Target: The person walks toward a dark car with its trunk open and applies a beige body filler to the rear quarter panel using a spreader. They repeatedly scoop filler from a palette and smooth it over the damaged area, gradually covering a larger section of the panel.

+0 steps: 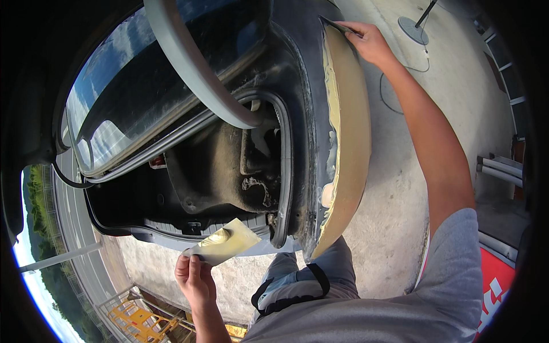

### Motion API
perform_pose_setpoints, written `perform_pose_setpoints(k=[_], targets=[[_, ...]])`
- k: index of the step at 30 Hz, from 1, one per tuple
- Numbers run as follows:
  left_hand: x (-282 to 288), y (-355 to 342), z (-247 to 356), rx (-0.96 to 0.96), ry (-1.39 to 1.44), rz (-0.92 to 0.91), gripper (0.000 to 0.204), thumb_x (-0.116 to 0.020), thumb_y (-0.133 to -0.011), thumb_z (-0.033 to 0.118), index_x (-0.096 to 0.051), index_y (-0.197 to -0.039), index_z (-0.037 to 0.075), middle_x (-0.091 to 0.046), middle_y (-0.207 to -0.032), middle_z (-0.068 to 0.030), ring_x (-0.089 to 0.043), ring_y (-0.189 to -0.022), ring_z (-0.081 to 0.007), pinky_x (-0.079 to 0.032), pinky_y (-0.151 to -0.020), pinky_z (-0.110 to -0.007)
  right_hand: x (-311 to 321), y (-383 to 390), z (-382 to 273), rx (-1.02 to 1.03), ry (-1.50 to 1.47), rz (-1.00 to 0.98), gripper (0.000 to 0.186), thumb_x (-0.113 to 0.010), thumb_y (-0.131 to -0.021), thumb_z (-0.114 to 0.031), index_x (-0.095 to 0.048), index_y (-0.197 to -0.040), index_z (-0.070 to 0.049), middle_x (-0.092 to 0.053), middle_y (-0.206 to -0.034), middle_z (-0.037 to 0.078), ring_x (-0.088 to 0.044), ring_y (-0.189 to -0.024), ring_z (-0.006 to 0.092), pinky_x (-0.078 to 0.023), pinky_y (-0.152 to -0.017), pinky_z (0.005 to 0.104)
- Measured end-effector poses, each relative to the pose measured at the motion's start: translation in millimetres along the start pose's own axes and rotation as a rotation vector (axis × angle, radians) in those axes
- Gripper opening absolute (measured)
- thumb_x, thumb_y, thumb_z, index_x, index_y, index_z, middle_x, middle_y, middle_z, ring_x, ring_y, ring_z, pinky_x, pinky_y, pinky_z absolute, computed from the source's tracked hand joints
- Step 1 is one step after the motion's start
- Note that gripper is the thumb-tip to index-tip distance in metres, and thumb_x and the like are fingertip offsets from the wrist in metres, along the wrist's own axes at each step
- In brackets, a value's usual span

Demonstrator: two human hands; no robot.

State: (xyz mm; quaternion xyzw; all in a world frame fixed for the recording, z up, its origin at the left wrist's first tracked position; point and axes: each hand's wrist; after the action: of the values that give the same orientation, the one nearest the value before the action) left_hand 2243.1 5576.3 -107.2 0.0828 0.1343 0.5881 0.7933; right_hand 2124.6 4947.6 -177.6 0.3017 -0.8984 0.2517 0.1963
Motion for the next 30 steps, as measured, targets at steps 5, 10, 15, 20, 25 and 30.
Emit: perform_pose_setpoints(k=[5,10,15,20,25,30], targets=[[7,-5,-1,0.002,0.059,-0.108,0.009,-0.059,-0.102,0.003,-0.068,-0.105,0.003,-0.071,-0.095,-0.0056,-0.068,-0.082,-0.0113,-0.058,-0.074,-0.025,1,11,-2,0.054,-0.024,-0.013,0.034,-0.054,-0.099,-0.002,-0.071,-0.128,-0.008,-0.075,-0.116,0.006,-0.069,-0.105,0.0163,-0.052,-0.095,0.0306],[10,-7,-2,0.015,0.038,-0.128,0.011,-0.059,-0.102,0.003,-0.068,-0.108,0.002,-0.072,-0.099,-0.0078,-0.069,-0.085,-0.0129,-0.059,-0.076,-0.026,0,23,-4,0.085,-0.038,-0.018,0.034,-0.054,-0.099,0.0,-0.071,-0.128,-0.005,-0.073,-0.122,0.006,-0.068,-0.107,0.0162,-0.052,-0.097,0.0305],[9,-7,2,0.021,0.023,-0.13,0.011,-0.059,-0.103,0.004,-0.069,-0.106,0.004,-0.072,-0.098,-0.0067,-0.069,-0.086,-0.0132,-0.059,-0.079,-0.028,-4,41,-14,0.15,-0.05,-0.013,0.034,-0.053,-0.099,0.002,-0.07,-0.128,-0.002,-0.07,-0.128,0.007,-0.066,-0.11,0.0166,-0.052,-0.096,0.0294],[11,-7,4,0.039,-0.021,-0.148,0.012,-0.058,-0.104,0.005,-0.069,-0.104,0.008,-0.072,-0.093,-0.0034,-0.068,-0.085,-0.0123,-0.057,-0.08,-0.03,-6,62,-24,0.136,-0.039,0.015,0.033,-0.054,-0.099,0.003,-0.069,-0.128,-0.001,-0.069,-0.129,0.008,-0.066,-0.11,0.0168,-0.052,-0.095,0.0284],[15,-6,4,0.016,0.028,-0.2,0.011,-0.06,-0.103,0.004,-0.069,-0.109,0.001,-0.072,-0.1,-0.0079,-0.069,-0.087,-0.0134,-0.059,-0.08,-0.028,-7,82,-35,0.17,-0.017,0.032,0.033,-0.054,-0.098,0.004,-0.069,-0.127,0.0,-0.069,-0.129,0.009,-0.067,-0.109,0.017,-0.053,-0.094,0.0279],[20,-4,4,0.014,0.019,-0.225,0.011,-0.06,-0.103,0.004,-0.069,-0.109,0.001,-0.072,-0.099,-0.0069,-0.069,-0.086,-0.0126,-0.059,-0.08,-0.027,-10,107,-51,0.151,-0.05,0.032,0.033,-0.055,-0.097,0.005,-0.069,-0.127,0.0,-0.07,-0.128,0.009,-0.067,-0.109,0.0171,-0.053,-0.091,0.028]])
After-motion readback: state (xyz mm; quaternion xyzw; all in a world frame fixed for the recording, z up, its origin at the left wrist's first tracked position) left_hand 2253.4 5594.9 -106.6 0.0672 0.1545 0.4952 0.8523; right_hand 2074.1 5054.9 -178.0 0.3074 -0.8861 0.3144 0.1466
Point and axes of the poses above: each hand's wrist, its own y-axis away from the middle knuckle, its own x-axis out of the back of the hand, z = x × y
